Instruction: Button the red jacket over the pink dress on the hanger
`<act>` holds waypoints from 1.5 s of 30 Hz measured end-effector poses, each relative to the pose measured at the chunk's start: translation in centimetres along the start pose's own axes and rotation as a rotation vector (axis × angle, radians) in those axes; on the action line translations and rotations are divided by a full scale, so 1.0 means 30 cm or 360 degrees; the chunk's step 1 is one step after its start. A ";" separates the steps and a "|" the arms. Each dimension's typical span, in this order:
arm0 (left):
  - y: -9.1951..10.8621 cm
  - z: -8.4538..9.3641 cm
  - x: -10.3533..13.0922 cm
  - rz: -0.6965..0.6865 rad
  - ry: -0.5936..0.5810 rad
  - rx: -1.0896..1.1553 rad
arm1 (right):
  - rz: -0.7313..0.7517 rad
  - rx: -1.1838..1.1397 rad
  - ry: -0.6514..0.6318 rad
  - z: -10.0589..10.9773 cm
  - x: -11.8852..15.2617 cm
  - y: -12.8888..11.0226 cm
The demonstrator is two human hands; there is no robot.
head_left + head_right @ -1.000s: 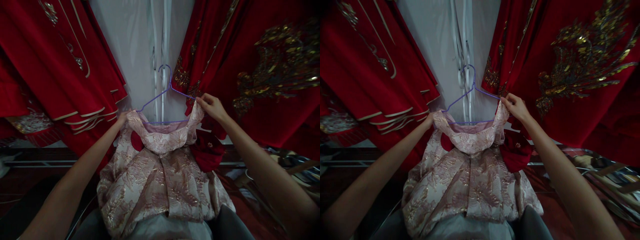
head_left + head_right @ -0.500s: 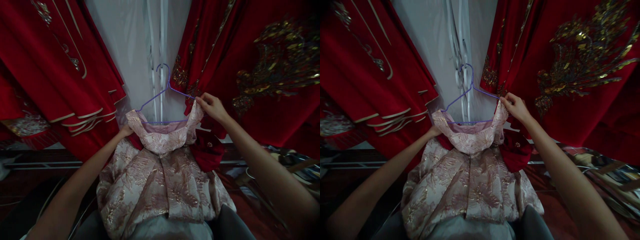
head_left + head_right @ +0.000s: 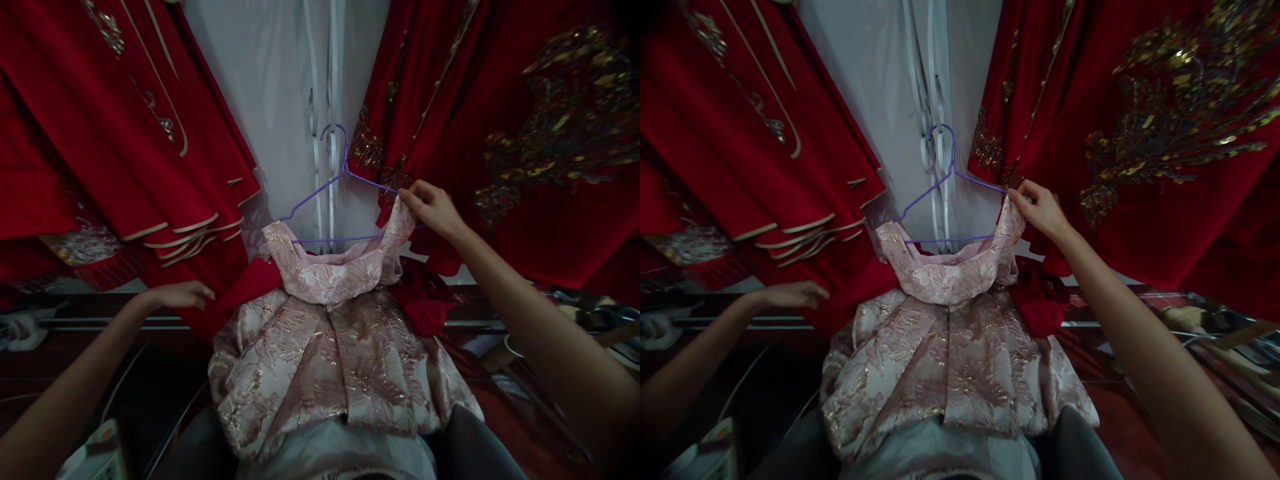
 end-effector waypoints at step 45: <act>0.792 -0.115 -0.143 -0.0527 0.1163 0.0978 | 0.0169 0.0003 -0.0287 0.101 0.082 -0.165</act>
Point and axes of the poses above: each hand's wrist, its own x-axis away from the middle knuckle, its own z-axis out of the back of the hand, y = z × x, the point moved 3 cm from there along -x, towards the middle knuckle, and after that the axes turned 4 degrees about x, right-handed, at the moved point
